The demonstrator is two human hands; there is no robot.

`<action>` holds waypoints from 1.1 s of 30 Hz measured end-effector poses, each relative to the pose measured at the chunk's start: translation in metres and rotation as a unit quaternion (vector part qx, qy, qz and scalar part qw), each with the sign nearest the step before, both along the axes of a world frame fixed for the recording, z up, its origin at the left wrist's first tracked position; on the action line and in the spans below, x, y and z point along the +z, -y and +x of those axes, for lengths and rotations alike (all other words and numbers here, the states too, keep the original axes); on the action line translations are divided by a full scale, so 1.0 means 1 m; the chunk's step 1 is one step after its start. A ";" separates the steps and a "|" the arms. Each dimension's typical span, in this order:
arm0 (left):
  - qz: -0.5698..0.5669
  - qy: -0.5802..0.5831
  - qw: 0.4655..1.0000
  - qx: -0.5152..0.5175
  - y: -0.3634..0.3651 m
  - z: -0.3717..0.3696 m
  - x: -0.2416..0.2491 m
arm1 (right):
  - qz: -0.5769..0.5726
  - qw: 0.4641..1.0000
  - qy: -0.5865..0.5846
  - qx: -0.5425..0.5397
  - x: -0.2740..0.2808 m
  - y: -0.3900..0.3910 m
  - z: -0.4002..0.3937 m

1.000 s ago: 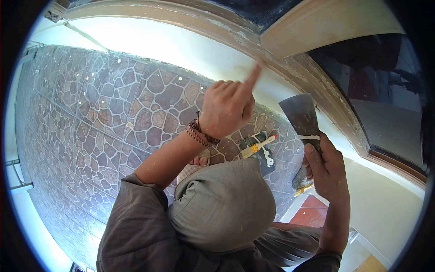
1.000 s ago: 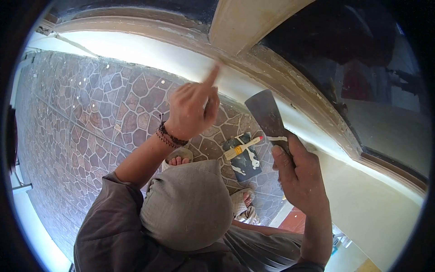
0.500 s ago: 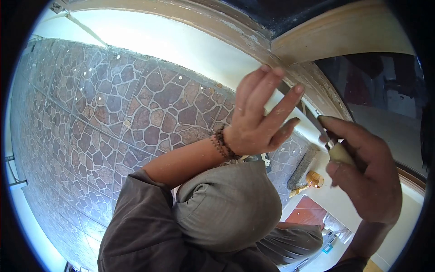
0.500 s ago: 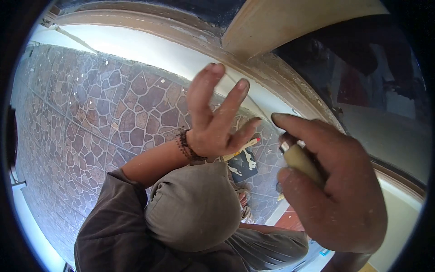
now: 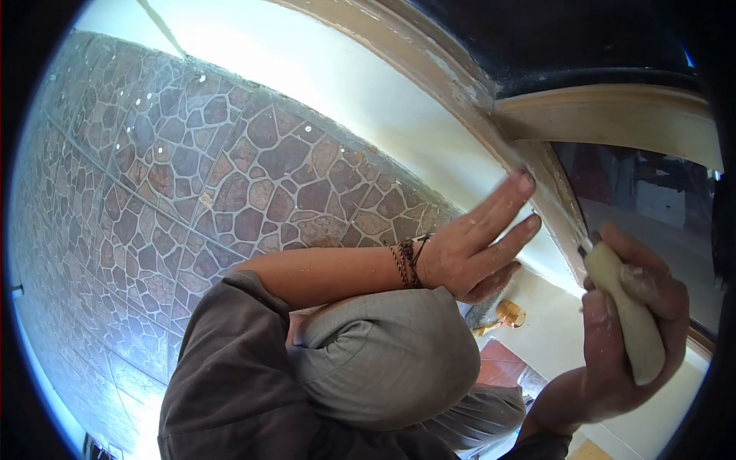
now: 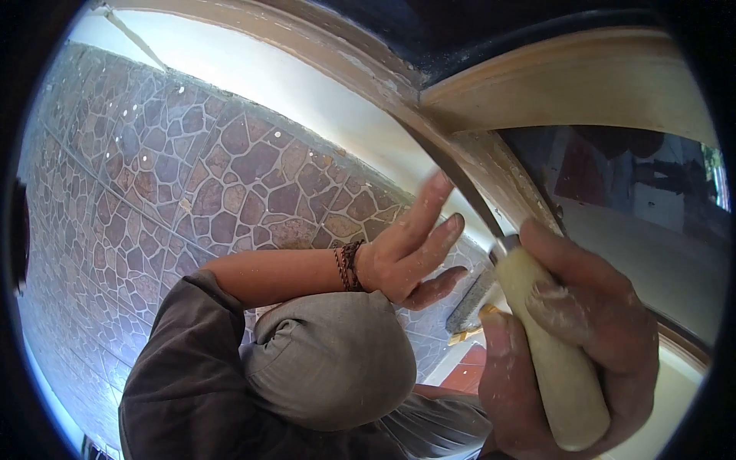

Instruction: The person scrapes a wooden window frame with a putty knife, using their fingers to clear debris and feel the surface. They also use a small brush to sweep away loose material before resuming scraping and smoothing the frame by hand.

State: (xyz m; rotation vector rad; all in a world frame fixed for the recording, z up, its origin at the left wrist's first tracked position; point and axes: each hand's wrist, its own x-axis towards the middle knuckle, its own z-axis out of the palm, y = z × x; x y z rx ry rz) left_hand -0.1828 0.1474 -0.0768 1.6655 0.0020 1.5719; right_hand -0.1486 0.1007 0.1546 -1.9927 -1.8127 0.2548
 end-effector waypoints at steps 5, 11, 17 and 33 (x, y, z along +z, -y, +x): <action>-0.041 -0.020 0.999 0.008 -0.005 0.008 0.007 | 0.012 0.996 0.083 -0.003 0.002 -0.014 -0.010; -0.057 -0.010 0.998 -0.017 -0.006 0.011 0.005 | 0.005 0.989 0.137 -0.063 0.011 -0.026 -0.009; -0.065 -0.023 0.997 -0.036 -0.007 0.004 -0.008 | 0.008 0.997 0.016 -0.081 -0.005 -0.047 -0.018; -0.058 -0.059 0.996 -0.020 -0.011 -0.004 -0.007 | 0.057 0.997 0.048 -0.032 -0.015 -0.027 -0.029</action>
